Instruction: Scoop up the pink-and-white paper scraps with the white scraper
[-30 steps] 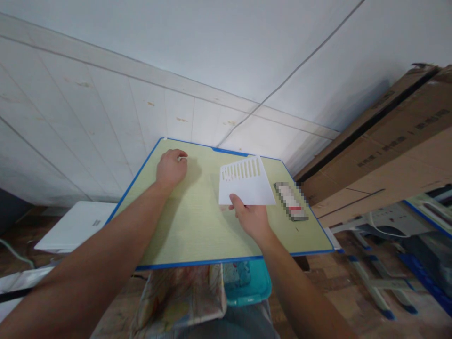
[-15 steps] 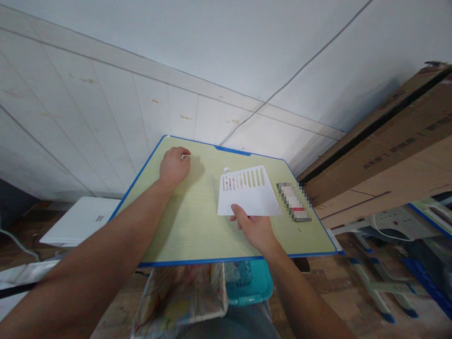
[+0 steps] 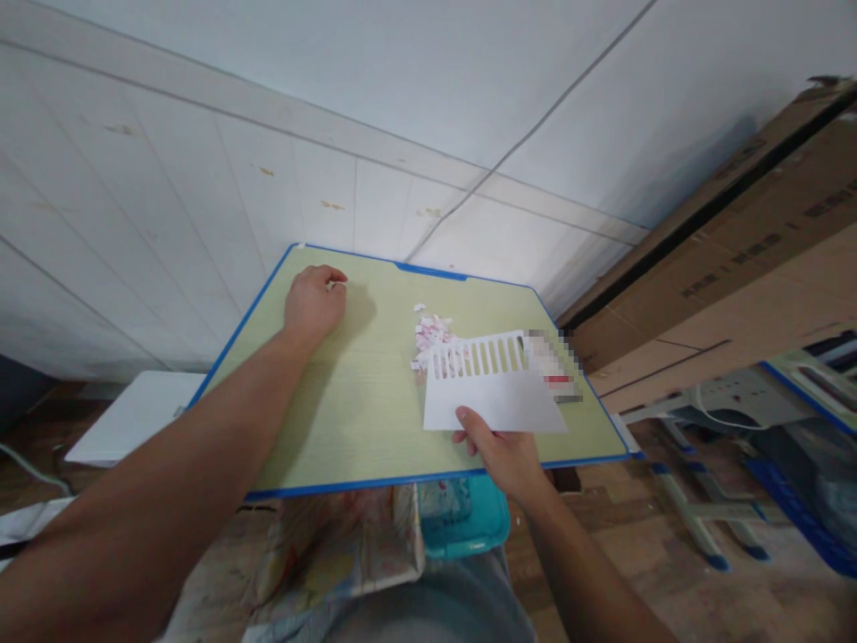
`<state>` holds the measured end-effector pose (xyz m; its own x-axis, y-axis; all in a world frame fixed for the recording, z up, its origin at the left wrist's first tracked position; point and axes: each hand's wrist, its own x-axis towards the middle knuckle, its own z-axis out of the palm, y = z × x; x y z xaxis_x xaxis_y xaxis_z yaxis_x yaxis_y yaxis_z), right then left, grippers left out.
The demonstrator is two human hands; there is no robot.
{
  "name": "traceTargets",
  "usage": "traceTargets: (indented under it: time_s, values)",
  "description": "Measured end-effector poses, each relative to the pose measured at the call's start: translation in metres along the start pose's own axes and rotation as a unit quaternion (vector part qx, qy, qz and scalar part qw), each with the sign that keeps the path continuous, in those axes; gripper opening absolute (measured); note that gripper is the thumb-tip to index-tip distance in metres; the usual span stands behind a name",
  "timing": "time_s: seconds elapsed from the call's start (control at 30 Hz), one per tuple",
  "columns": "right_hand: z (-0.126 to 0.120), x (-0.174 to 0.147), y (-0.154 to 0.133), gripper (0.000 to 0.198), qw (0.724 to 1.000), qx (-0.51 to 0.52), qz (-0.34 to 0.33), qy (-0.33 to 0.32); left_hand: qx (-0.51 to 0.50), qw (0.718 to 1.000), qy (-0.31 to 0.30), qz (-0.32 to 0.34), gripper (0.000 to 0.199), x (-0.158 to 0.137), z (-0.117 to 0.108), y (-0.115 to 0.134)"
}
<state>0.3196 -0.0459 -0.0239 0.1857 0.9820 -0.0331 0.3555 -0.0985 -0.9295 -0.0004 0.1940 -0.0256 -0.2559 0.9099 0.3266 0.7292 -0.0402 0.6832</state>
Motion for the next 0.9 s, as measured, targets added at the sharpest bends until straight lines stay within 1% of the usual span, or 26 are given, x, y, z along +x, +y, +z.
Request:
traceTargets:
  time_s: [0.13,0.33,0.43,0.57,0.67,0.8,0.9]
  values:
    - [0.001,-0.004,-0.002,0.061,0.999,0.034,0.007,-0.013,0.001,1.0,0.003,0.006,0.024,0.001,0.0,-0.002]
    - [0.006,-0.018,-0.006,0.061,0.998,0.005,-0.017,-0.061,0.009,1.0,0.0,0.008,0.023,0.001,0.0,-0.002]
    - [0.01,-0.023,-0.008,0.059,0.997,0.004,-0.009,-0.075,0.012,1.0,-0.006,0.01,0.023,0.001,-0.001,-0.001]
    - [0.014,-0.022,-0.009,0.061,0.998,0.01,0.018,-0.056,0.004,1.0,-0.006,0.011,0.022,0.0,-0.002,-0.001]
    - [0.017,-0.02,-0.008,0.063,0.999,0.005,0.023,-0.042,-0.004,1.0,-0.001,0.017,0.02,-0.001,-0.001,-0.001]
    - [0.018,-0.021,-0.006,0.06,0.999,0.012,0.006,-0.036,-0.017,1.0,0.0,0.017,0.017,-0.001,0.001,0.002]
    - [0.018,-0.022,-0.006,0.055,0.998,0.027,-0.017,-0.054,-0.022,1.0,-0.005,0.017,0.016,0.001,0.002,0.004]
